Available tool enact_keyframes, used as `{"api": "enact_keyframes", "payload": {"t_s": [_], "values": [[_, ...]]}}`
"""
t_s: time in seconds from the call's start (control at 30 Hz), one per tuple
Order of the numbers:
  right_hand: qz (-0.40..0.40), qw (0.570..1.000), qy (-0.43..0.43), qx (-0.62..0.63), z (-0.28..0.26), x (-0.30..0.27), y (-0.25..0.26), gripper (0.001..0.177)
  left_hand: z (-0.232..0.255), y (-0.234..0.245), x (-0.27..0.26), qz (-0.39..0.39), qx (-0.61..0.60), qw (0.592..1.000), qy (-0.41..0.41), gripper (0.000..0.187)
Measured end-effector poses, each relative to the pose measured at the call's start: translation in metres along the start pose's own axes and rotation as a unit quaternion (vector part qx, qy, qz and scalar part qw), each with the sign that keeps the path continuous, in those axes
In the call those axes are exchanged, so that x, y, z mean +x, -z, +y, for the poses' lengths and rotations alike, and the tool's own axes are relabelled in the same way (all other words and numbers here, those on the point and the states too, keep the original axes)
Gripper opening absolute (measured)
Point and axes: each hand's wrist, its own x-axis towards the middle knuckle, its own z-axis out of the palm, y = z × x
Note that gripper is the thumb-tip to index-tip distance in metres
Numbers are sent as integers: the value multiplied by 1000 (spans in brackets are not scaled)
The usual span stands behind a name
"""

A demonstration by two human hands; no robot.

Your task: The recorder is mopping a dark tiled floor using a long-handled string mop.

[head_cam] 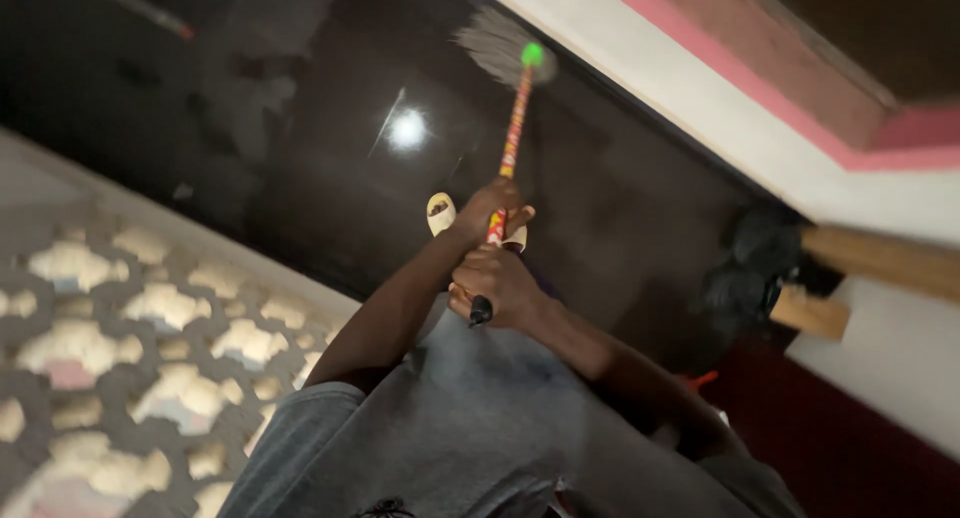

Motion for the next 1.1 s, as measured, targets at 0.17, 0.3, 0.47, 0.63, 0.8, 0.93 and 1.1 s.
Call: {"api": "enact_keyframes", "payload": {"t_s": [0.17,0.3,0.47,0.63,0.8,0.93,1.1], "values": [[130,988,-60,-49,1,-20,-19,27,13,-11,18,-43,-157,977,-135,26],[250,961,-33,-116,5,-45,-19,33,14,-28,32,-237,-49,962,-123,27],[311,950,9,0,-8,-48,6,32,40,-18,39,-220,-55,972,-55,26],[313,947,16,70,3,-40,-9,32,10,12,28,-227,62,971,-34,22],[230,972,-8,48,37,-22,-48,31,-63,41,-11,-291,179,929,143,32],[140,985,-48,85,55,-14,-60,32,-114,54,-45,-255,219,936,103,27],[56,997,-54,-23,27,-23,-55,27,-71,63,-56,-142,219,963,72,22]]}}
